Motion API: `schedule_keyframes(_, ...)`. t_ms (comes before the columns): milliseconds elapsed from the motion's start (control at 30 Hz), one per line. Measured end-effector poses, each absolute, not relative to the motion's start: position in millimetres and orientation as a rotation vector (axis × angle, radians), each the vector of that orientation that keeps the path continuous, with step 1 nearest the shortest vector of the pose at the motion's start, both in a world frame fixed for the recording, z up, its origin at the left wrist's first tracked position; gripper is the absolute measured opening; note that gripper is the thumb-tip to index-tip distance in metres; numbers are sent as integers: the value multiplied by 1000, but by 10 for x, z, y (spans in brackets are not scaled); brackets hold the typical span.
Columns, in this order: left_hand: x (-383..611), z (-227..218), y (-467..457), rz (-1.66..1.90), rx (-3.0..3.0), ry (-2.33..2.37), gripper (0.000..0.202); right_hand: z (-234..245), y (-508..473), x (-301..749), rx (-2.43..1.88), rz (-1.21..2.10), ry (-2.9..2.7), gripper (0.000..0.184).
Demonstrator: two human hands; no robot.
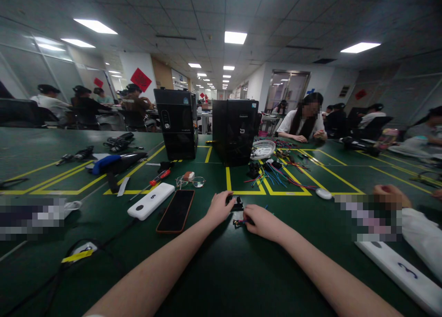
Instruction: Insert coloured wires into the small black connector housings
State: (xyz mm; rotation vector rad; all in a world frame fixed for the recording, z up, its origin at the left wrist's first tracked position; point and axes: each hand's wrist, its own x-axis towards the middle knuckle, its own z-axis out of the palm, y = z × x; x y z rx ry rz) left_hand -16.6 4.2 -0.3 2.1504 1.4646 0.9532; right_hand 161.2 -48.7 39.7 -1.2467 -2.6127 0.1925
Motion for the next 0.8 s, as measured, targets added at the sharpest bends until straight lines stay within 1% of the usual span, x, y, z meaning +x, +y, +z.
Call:
schedule_keyframes(167, -165, 0, 45, 937, 2137, 1469, 29, 413, -536, 1569, -1205, 126, -2632, 6)
schedule_keyframes(400, -165, 0, 48, 948, 2142, 1455, 29, 399, -544, 1555, -1339, 131, -2684, 4)
schedule_keyframes(567, -174, -15, 71, 997, 2112, 1416, 29, 373, -566, 1534, -1302, 97, -2650, 9)
schedule_keyframes(700, -200, -25, 93, 1133, 2062, 1394, 33, 409, -550, 1512, -1437, 137, -2558, 15)
schedule_keyframes(800, -214, -23, 93, 1142, 2030, 1424, 35, 406, -521, 1524, -1493, 70, -2525, 17)
